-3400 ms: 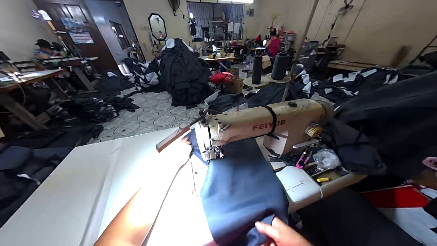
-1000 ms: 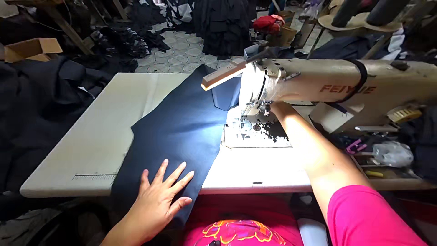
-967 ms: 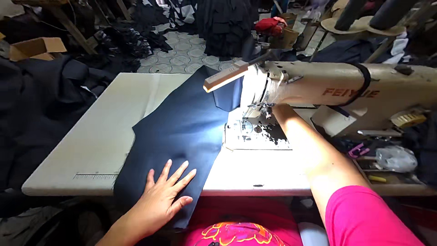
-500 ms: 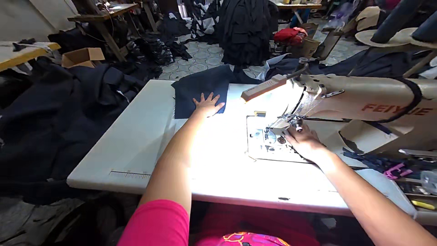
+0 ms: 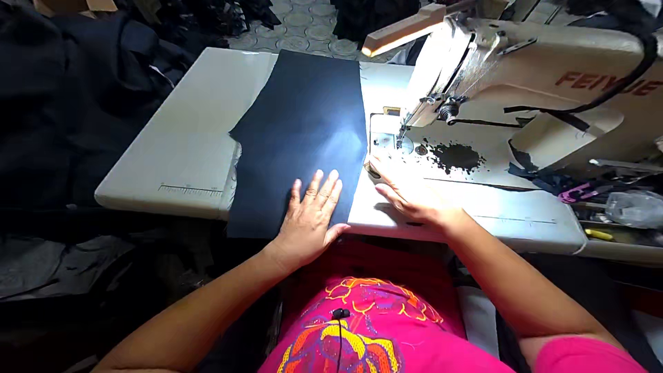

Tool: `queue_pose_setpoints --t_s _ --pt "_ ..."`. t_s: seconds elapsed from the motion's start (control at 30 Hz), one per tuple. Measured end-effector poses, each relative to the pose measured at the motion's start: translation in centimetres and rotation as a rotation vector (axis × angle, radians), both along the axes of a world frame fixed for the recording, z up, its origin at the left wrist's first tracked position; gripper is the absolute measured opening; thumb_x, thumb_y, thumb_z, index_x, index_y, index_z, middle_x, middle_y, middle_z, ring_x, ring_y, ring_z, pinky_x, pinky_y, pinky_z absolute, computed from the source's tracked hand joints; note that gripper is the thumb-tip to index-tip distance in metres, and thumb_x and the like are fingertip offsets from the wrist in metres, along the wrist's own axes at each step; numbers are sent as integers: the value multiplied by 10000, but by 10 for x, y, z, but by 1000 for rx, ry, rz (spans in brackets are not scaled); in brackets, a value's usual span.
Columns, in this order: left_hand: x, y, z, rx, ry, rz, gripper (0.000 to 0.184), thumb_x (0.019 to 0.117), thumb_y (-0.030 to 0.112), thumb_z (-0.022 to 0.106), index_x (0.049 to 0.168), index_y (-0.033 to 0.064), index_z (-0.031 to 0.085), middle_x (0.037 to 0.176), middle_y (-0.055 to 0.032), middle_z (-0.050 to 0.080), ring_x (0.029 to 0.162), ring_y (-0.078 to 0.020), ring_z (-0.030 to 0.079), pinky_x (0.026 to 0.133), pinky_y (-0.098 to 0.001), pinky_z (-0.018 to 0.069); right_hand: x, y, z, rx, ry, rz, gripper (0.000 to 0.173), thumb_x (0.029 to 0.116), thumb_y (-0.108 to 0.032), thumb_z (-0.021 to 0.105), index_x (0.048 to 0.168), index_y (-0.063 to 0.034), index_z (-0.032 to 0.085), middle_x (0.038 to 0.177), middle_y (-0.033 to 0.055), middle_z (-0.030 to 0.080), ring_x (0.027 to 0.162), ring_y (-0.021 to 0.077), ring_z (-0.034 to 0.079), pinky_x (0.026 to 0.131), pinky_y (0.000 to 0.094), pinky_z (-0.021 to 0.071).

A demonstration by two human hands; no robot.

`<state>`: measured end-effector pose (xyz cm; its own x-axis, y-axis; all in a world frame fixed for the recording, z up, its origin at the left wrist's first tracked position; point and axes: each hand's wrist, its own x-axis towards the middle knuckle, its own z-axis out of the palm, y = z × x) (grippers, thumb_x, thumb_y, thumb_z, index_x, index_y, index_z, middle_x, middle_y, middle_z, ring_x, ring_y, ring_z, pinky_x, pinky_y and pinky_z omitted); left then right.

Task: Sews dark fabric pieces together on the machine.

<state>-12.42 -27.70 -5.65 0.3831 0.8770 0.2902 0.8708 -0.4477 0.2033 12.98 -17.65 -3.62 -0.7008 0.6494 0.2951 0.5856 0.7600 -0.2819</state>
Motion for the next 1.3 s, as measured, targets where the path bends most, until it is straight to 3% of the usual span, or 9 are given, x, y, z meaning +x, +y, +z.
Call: queue_pose_setpoints --t_s 0.1,0.17,0.37,0.6,0.8,0.97,1.07,1.17,1.3 --pt "-1 -12 -8 -5 36 -124 925 913 638 596 1527 -34 432 1601 -202 418 1517 -330 360 1198 -626 278 -14 20 -12 -11 -52 60 566 1091 -389 343 1519 -51 496 1608 114 440 1524 375 329 1204 659 200" --pt "-1 -13 -16 27 30 -139 824 872 381 772 1506 -42 459 1570 -218 456 1490 -336 407 1186 -611 309 -15 25 -16 -55 -89 50 577 1097 -405 319 1548 -75 461 1627 100 412 1540 366 297 1219 664 137" --pt "-15 19 0 1 -159 -109 500 848 -65 612 1347 -49 629 1377 -211 640 1309 -354 603 1107 -523 455 -15 11 -20 -33 44 -116 574 1086 -392 372 1480 1 515 1546 209 485 1474 377 409 1220 586 249" --pt "-45 94 103 -200 -795 331 319 1072 252 520 1052 -37 655 885 -107 657 804 -143 644 795 -381 551 -75 -53 -8 -134 267 -254 875 972 -513 594 1600 7 277 1497 258 507 1308 401 574 1042 583 476" --pt "-25 84 168 72 -1256 314 208 1084 197 502 1058 22 612 920 -15 669 888 -54 671 856 -288 570 -141 -48 -7 27 546 -236 1200 809 -586 760 1569 141 182 1609 345 287 1491 432 354 1214 546 290" --pt "-23 75 169 136 -1378 389 199 1086 197 505 1082 20 596 956 -27 656 933 -50 655 879 -269 549 -179 -21 0 80 638 -284 959 918 -299 696 1568 151 152 1603 357 288 1489 383 382 1219 446 316" --pt "-53 86 159 172 -1277 457 245 1092 197 486 1087 -12 613 937 -41 654 890 -58 653 852 -278 553 -167 9 15 231 479 -237 600 854 85 592 1446 105 493 1482 306 512 1390 420 511 1147 504 413" --pt "-78 84 148 383 -816 473 292 1076 183 474 1079 -29 675 915 -76 687 853 -78 652 829 -273 519 -141 12 46 296 311 -166 432 856 147 565 1252 29 690 1421 264 590 1366 458 524 1123 577 418" --pt "-26 30 112 385 -194 140 374 978 -23 504 1324 -60 642 1325 -227 669 1254 -347 649 1077 -469 505 -102 -28 46 195 29 -102 211 873 112 607 1025 36 732 1085 220 703 1074 409 669 925 553 541"
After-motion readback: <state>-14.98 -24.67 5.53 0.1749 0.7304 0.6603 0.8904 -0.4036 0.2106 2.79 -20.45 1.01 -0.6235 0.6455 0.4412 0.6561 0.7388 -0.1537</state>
